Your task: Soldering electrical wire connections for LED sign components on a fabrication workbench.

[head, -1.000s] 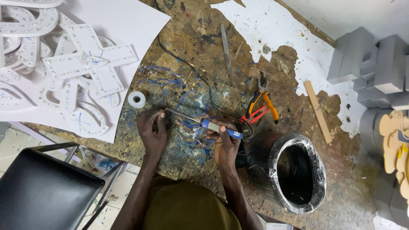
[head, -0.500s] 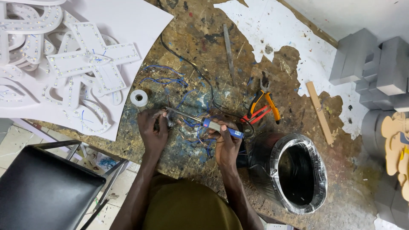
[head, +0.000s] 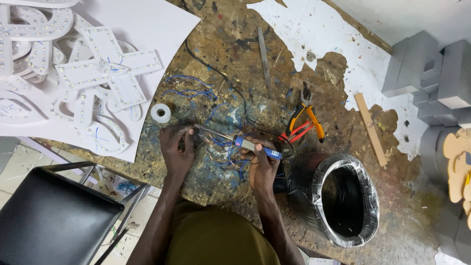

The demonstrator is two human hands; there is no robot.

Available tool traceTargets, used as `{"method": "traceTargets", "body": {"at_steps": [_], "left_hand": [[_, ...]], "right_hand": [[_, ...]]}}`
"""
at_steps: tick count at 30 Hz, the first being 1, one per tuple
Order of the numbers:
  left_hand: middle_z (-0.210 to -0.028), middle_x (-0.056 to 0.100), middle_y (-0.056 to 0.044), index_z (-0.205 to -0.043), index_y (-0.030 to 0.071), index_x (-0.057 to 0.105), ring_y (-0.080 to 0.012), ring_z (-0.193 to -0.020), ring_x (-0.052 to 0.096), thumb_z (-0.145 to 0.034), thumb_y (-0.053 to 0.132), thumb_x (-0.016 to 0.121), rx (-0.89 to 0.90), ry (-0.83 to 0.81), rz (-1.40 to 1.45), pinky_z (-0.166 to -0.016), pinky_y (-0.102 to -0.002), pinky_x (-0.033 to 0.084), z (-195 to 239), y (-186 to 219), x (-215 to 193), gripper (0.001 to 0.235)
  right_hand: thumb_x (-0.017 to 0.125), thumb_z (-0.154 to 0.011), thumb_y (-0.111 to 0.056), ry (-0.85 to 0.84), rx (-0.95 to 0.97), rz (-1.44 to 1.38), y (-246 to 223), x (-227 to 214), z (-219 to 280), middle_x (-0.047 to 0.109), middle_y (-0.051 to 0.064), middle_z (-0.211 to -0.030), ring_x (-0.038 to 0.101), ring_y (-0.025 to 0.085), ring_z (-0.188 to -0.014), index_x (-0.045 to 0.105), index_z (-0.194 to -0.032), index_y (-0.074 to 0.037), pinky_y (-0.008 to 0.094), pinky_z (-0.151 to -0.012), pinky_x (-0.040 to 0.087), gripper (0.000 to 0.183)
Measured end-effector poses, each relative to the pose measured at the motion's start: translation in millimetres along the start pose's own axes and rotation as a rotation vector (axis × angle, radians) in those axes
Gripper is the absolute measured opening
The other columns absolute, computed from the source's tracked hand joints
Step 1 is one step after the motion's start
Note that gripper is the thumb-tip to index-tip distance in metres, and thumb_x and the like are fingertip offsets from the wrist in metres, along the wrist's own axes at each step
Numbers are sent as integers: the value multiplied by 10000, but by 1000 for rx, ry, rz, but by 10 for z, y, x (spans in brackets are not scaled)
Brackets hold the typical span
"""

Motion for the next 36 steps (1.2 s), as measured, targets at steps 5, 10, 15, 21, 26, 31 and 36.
{"method": "traceTargets", "body": {"at_steps": [5,10,15,21,26,31,36], "left_hand": [[-1035,599,-56,-1177,98,780,-250,-929,533,-1173,14,686,11,-34,8,-925,-438,467,-58,79,-24,126],[-1038,619,-56,-1173,102,792,-261,-940,553,-1167,13,705,-29,-14,5,-957,-451,479,-12,35,-12,125],[-1047,614,-76,-1194,88,773,-272,-963,575,-1187,45,696,-23,-27,1,-961,-482,489,-51,101,-21,88],[-1034,606,-48,-1177,118,772,-243,-960,562,-1181,66,716,-17,-23,-7,-972,-448,485,-72,89,-5,76],[-1056,656,-48,-1178,123,797,-247,-994,608,-1164,62,732,20,-35,4,-993,-429,486,-142,36,-42,91],[-1040,670,-47,-1149,122,806,-244,-1034,635,-1180,76,727,79,-107,7,-1018,-462,481,-526,-148,-58,97],[-1095,765,-220,-1046,127,846,-515,-1067,720,-972,160,890,101,-558,-106,-967,-600,579,-1013,-324,324,93]], "right_hand": [[647,-1149,-83,0,-7,7,11,-6,0,738,360,-1295,831,350,-916,655,-1225,13,390,-719,771,122],[636,-1163,-92,-15,-3,33,-50,59,4,741,337,-1305,830,332,-937,668,-1234,19,386,-732,778,136],[648,-1156,-97,3,0,30,6,22,1,748,334,-1278,825,319,-917,665,-1211,20,373,-713,769,130],[660,-1143,-92,14,2,9,32,0,-18,750,363,-1272,834,344,-904,665,-1214,31,388,-710,772,142],[649,-1156,-105,68,12,14,27,-113,-46,779,286,-1207,836,340,-917,698,-1240,-5,407,-718,778,139],[644,-1153,-109,173,-3,-77,-42,-262,-118,812,258,-1137,846,362,-880,692,-1218,-31,401,-701,764,113],[707,-1142,-202,285,57,-204,-202,-302,-197,846,164,-1002,858,309,-876,750,-1181,-77,329,-758,772,138]]}}
Point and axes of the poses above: each hand's wrist, its own z-axis away from the middle knuckle, its own x-axis out of the palm, y = z × x, the point moved 3 cm from there along -z, towards the middle knuckle
